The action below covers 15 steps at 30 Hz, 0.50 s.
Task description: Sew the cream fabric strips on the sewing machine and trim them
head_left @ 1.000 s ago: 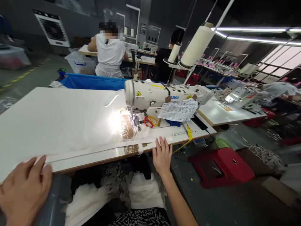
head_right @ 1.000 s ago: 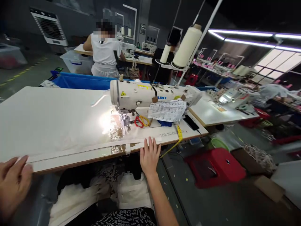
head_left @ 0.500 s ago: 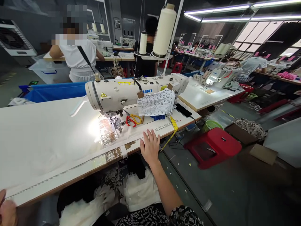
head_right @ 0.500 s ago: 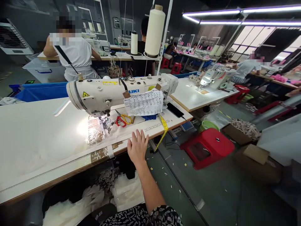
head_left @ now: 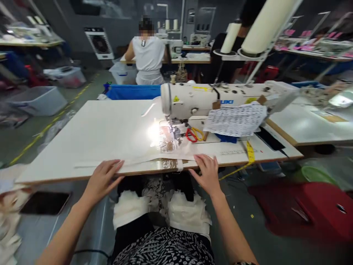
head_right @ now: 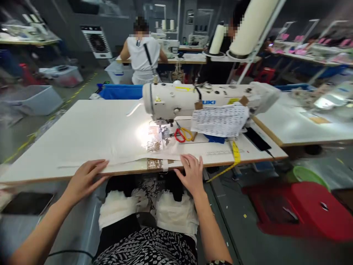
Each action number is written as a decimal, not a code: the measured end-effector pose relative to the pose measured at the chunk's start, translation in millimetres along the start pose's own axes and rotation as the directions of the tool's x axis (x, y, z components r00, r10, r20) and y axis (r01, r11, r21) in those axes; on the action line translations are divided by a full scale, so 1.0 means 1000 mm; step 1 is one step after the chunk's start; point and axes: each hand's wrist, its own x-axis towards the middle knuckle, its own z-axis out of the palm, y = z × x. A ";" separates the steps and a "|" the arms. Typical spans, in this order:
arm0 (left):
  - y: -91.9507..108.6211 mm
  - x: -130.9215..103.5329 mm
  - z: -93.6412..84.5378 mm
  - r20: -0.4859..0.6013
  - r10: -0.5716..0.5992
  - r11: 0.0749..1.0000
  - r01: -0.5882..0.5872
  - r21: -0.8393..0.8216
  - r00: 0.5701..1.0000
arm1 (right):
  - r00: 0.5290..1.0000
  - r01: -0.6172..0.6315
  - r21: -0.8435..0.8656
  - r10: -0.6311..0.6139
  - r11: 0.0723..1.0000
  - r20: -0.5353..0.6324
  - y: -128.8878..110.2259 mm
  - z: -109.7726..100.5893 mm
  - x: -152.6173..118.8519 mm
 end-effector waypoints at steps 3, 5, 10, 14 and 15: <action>0.001 -0.021 0.005 -0.073 -0.121 0.992 0.123 0.014 0.990 | 0.994 0.089 0.022 -0.087 0.996 -0.068 -0.004 -0.008 -0.013; 0.003 -0.042 0.013 -0.133 -0.267 0.963 0.269 -0.004 0.954 | 0.987 0.137 0.058 -0.131 0.989 -0.098 -0.012 -0.007 -0.025; 0.004 -0.116 0.053 -0.121 -0.671 0.740 0.671 -0.039 0.732 | 0.968 0.232 0.202 -0.247 0.951 0.050 -0.053 0.023 -0.062; 0.024 -0.165 0.075 -0.017 -0.755 0.655 0.756 0.000 0.655 | 0.840 0.400 0.333 -0.487 0.854 0.240 -0.078 0.056 -0.092; 0.033 -0.172 0.077 0.024 -0.755 0.655 0.756 0.003 0.655 | 0.794 0.453 0.381 -0.559 0.806 0.238 -0.077 0.060 -0.096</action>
